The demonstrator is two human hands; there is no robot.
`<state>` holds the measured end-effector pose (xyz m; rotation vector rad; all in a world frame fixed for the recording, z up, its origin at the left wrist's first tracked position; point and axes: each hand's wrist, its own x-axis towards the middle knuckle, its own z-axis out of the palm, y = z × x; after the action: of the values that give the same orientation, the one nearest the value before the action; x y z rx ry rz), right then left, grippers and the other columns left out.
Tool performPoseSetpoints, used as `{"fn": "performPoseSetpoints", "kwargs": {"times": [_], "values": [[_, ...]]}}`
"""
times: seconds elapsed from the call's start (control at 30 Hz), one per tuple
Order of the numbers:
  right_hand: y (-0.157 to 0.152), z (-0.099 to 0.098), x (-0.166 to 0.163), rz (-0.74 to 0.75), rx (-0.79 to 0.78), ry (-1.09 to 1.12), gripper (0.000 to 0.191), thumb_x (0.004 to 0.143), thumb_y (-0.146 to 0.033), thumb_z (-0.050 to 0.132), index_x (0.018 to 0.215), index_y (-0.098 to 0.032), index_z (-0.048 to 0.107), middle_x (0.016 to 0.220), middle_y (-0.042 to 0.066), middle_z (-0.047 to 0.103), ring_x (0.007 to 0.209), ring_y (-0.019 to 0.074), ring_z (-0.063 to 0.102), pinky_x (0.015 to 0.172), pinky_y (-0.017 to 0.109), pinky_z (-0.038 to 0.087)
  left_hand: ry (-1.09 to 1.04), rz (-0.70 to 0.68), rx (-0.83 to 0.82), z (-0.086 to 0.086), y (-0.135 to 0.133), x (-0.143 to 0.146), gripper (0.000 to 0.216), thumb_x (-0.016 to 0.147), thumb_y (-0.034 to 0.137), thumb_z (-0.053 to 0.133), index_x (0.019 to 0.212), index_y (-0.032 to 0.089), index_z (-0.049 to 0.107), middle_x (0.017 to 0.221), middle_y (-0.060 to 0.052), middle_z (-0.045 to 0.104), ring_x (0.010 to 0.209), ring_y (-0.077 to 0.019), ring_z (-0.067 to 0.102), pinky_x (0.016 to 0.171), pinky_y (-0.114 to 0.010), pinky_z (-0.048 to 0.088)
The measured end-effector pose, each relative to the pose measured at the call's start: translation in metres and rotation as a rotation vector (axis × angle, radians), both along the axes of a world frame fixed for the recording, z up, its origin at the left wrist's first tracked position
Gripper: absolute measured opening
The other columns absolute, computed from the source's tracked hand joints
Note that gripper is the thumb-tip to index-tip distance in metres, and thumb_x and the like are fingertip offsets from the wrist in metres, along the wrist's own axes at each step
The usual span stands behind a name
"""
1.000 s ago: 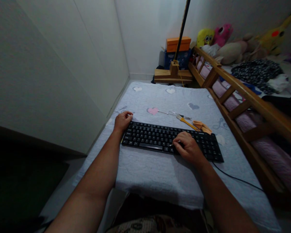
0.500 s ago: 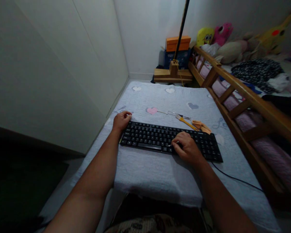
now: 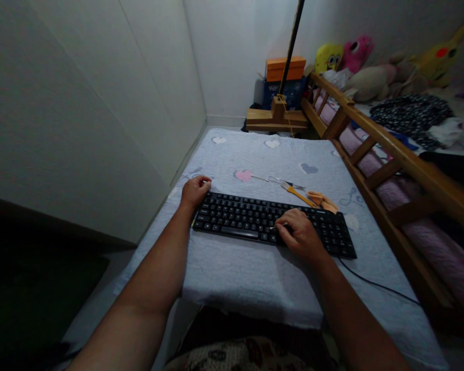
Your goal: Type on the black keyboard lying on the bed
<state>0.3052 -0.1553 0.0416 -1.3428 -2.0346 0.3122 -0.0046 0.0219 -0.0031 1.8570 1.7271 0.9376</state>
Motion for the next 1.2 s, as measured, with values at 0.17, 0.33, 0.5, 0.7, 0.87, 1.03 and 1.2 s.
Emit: {"fn": "performPoseSetpoints", "kwargs": {"times": [0.17,0.33,0.5,0.7,0.87,1.03,1.2], "values": [[0.001,-0.002,0.000,-0.004,0.003,0.002,0.012,0.087,-0.014,0.054,0.079,-0.020,0.062,0.078,0.005,0.065,0.084,0.0214,0.054,0.079,0.038,0.040,0.011,0.018,0.000,0.002,-0.001,0.002,0.032,0.075,0.038,0.053,0.090,0.017,0.072,0.062,0.000,0.057,0.060,-0.0143,0.051,0.058,-0.026,0.034],[0.002,-0.001,0.000,-0.012,0.007,0.005,0.012,0.088,-0.016,0.055,0.080,-0.020,0.062,0.080,0.005,0.065,0.084,0.0216,0.054,0.079,0.038,0.041,0.021,0.024,-0.006,0.002,-0.001,0.003,0.031,0.076,0.037,0.053,0.090,0.017,0.072,0.065,0.000,0.059,0.062,-0.0146,0.052,0.059,-0.025,0.035],[0.002,-0.002,-0.002,-0.006,0.001,0.010,0.012,0.089,-0.016,0.054,0.081,-0.020,0.063,0.080,0.006,0.065,0.086,0.0220,0.054,0.080,0.039,0.042,0.025,0.034,-0.007,0.002,-0.001,0.004,0.032,0.076,0.038,0.053,0.092,0.018,0.072,0.064,0.000,0.059,0.061,-0.0143,0.052,0.060,-0.025,0.035],[0.003,-0.003,-0.004,0.008,-0.005,-0.008,0.013,0.089,-0.016,0.054,0.082,-0.020,0.064,0.083,0.006,0.067,0.088,0.0224,0.055,0.081,0.040,0.042,0.029,0.036,-0.016,0.003,-0.001,0.003,0.032,0.076,0.039,0.053,0.092,0.018,0.072,0.064,0.000,0.059,0.061,-0.0144,0.051,0.060,-0.026,0.035],[0.003,-0.001,-0.005,0.012,0.002,-0.005,0.013,0.089,-0.017,0.054,0.083,-0.019,0.065,0.083,0.007,0.067,0.088,0.0223,0.055,0.081,0.040,0.042,0.020,0.026,-0.020,0.003,-0.001,0.003,0.033,0.076,0.039,0.053,0.093,0.018,0.072,0.065,0.000,0.059,0.062,-0.0147,0.051,0.060,-0.026,0.035],[0.003,0.000,-0.009,0.023,-0.004,-0.007,0.013,0.089,-0.017,0.054,0.083,-0.020,0.066,0.083,0.006,0.067,0.087,0.0223,0.055,0.082,0.041,0.042,0.025,0.026,-0.016,0.004,-0.002,0.004,0.033,0.076,0.039,0.052,0.093,0.018,0.072,0.065,0.000,0.059,0.061,-0.0145,0.051,0.060,-0.026,0.035],[0.003,0.002,-0.012,0.033,-0.016,-0.009,0.013,0.088,-0.017,0.054,0.082,-0.021,0.065,0.081,0.006,0.067,0.086,0.0223,0.054,0.081,0.040,0.040,0.023,0.021,-0.023,0.005,-0.002,0.004,0.033,0.076,0.039,0.052,0.092,0.018,0.072,0.062,0.000,0.058,0.061,-0.0148,0.051,0.059,-0.026,0.035]]}}
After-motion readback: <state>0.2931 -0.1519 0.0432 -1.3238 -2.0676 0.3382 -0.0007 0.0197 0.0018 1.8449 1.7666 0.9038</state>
